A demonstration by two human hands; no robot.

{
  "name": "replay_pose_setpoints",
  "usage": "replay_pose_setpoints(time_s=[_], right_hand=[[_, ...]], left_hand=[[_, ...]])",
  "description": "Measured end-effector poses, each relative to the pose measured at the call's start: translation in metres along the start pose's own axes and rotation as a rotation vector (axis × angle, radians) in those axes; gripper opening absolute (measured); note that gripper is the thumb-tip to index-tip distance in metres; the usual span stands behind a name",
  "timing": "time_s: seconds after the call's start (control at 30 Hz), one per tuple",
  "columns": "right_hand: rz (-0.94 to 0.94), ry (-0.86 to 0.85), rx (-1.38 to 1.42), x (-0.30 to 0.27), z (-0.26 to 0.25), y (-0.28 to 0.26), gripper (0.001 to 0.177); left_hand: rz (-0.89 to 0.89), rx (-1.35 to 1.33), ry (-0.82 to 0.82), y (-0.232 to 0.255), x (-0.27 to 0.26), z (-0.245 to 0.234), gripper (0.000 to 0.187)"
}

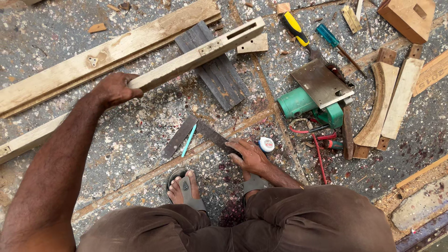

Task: The person measures and marks a wood plank using a tape measure and pencil, then cuts it with a circular saw. They use a square to check angles and join wood pieces with a hammer.

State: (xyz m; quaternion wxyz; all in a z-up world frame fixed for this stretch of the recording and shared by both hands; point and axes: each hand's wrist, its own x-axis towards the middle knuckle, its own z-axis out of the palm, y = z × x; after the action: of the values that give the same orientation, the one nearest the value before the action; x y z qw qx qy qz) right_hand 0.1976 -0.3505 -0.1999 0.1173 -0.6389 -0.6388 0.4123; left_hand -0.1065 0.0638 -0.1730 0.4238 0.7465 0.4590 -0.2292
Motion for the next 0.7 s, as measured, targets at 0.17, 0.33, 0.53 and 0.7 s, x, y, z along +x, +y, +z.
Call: replay_pose_setpoints(time_s=[0.17,0.33,0.53,0.7], right_hand=[[-0.320,0.366,-0.179,0.044,-0.069,-0.004,0.040],[-0.499,0.516,-0.620,0.137,-0.171,-0.024,0.043],[-0.573,0.497,-0.784,0.203,-0.191,-0.028,0.033],[-0.596,0.544,-0.804,0.209,-0.184,-0.023,0.020]], left_hand=[[-0.031,0.289,0.008,0.014,-0.005,0.015,0.078],[-0.042,0.375,0.038,0.028,-0.016,0.016,0.081],[0.024,0.342,0.094,0.022,-0.013,0.017,0.070],[0.004,0.299,0.079,0.024,-0.014,0.017,0.065]])
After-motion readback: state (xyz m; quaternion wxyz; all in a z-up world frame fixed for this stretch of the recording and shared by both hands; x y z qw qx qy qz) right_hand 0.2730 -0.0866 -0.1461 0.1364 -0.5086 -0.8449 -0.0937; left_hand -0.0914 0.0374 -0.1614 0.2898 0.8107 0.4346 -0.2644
